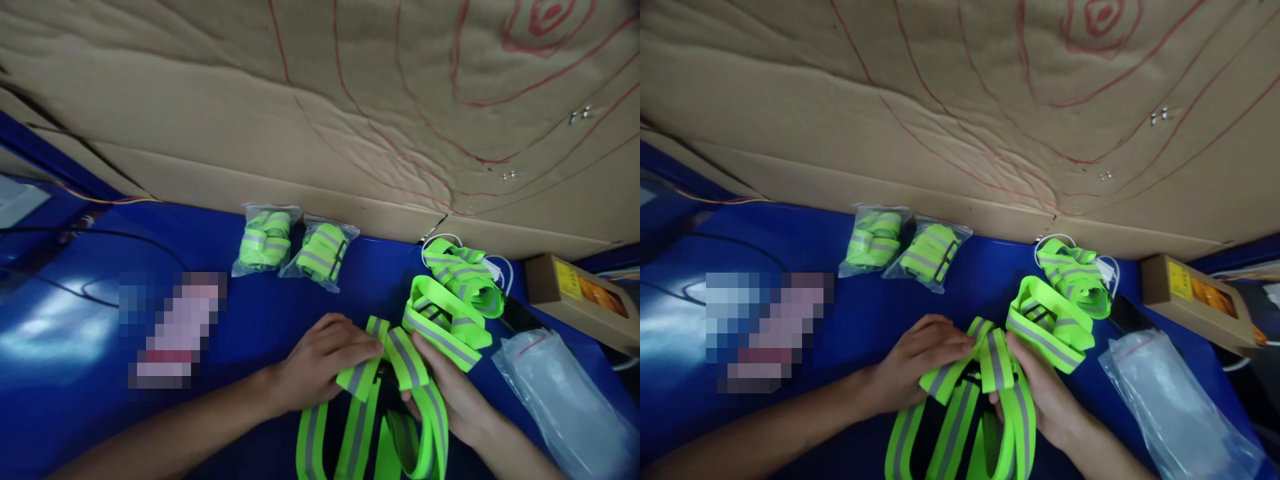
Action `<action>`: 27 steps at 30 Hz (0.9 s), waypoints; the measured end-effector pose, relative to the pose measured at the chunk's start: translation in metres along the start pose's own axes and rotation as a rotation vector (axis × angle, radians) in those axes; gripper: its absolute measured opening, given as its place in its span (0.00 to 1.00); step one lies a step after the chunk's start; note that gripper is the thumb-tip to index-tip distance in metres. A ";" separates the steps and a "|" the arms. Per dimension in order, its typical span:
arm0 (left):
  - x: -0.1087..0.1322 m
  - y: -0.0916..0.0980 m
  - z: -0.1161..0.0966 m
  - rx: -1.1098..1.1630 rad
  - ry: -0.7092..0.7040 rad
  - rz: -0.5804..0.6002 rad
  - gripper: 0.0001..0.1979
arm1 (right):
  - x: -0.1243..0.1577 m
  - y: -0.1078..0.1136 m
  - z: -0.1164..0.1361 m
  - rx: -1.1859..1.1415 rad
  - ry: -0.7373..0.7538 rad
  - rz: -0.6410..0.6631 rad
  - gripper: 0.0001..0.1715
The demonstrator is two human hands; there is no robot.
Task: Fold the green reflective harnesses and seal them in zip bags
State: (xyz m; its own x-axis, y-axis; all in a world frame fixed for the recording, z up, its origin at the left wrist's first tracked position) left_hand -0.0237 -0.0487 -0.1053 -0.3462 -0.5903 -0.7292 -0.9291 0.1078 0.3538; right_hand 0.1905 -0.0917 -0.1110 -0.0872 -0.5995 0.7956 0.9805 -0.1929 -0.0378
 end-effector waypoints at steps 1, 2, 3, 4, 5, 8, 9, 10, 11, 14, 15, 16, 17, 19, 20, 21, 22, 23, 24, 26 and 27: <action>-0.001 0.001 0.001 0.024 0.095 -0.023 0.22 | 0.000 0.002 0.000 0.066 0.090 -0.010 0.38; -0.002 0.003 0.002 0.026 0.218 -0.067 0.22 | 0.000 0.005 0.002 0.153 0.249 -0.031 0.39; -0.002 0.005 0.005 0.022 0.360 -0.115 0.21 | 0.001 0.008 0.004 0.258 0.468 -0.068 0.38; -0.002 0.007 0.008 0.029 0.507 -0.160 0.21 | 0.003 0.011 0.007 0.371 0.713 -0.122 0.33; -0.001 0.008 0.010 0.054 0.641 -0.205 0.19 | 0.006 0.014 0.008 0.481 0.939 -0.182 0.29; -0.003 0.005 0.016 0.236 0.911 -0.256 0.16 | 0.014 0.017 0.010 0.691 1.382 -0.346 0.35; -0.003 0.003 0.017 0.298 0.963 -0.240 0.16 | 0.016 0.016 0.010 0.726 1.476 -0.376 0.40; -0.004 0.001 0.017 0.350 0.995 -0.211 0.16 | 0.018 0.014 0.011 0.758 1.555 -0.393 0.44; -0.004 -0.001 0.016 0.391 1.011 -0.175 0.16 | 0.020 0.012 0.011 0.802 1.616 -0.392 0.47; -0.003 -0.005 0.011 0.452 0.971 -0.057 0.16 | 0.020 0.003 0.012 0.992 1.666 -0.282 0.47; -0.001 -0.005 0.009 0.442 0.934 -0.018 0.16 | 0.018 0.001 0.012 1.037 1.646 -0.234 0.46; 0.000 -0.006 0.008 0.414 0.882 0.021 0.16 | 0.017 -0.001 0.012 1.063 1.618 -0.195 0.44; 0.001 -0.006 0.007 0.369 0.807 0.052 0.18 | 0.015 -0.001 0.011 1.067 1.594 -0.173 0.42; 0.002 -0.005 0.004 0.224 0.594 0.070 0.25 | 0.012 0.000 0.012 1.042 1.561 -0.180 0.40; 0.002 -0.004 0.003 0.122 0.473 0.055 0.28 | 0.012 0.001 0.012 1.032 1.559 -0.194 0.40; 0.002 -0.003 0.001 0.011 0.354 0.031 0.30 | 0.012 0.002 0.012 1.028 1.568 -0.210 0.41; 0.001 -0.003 -0.001 -0.097 0.247 0.006 0.30 | 0.013 0.003 0.012 1.030 1.585 -0.225 0.41; 0.001 -0.003 -0.003 -0.193 0.156 -0.014 0.28 | 0.014 0.003 0.013 1.039 1.607 -0.239 0.43; 0.000 -0.003 -0.005 -0.271 0.082 -0.021 0.26 | 0.016 0.003 0.013 1.055 1.631 -0.248 0.44; -0.001 -0.005 -0.009 -0.360 -0.024 -0.010 0.22 | 0.020 0.001 0.014 1.108 1.694 -0.249 0.45; -0.001 -0.006 -0.011 -0.383 -0.055 0.003 0.21 | 0.022 -0.001 0.014 1.143 1.724 -0.245 0.45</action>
State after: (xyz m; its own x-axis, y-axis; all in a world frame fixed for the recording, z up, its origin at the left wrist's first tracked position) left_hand -0.0165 -0.0575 -0.1001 -0.3652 -0.5452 -0.7546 -0.8156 -0.2034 0.5417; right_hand 0.1899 -0.0943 -0.0851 0.4229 -0.7209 -0.5490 0.5110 -0.3107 0.8015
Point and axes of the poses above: each hand's wrist, its own x-axis away from the middle knuckle, its own y-axis out of the back of the hand, z = x × y, the point moved 3 cm from there along -x, towards the middle knuckle, and after that the axes turned 15 degrees about -z, right-handed, at the moved point
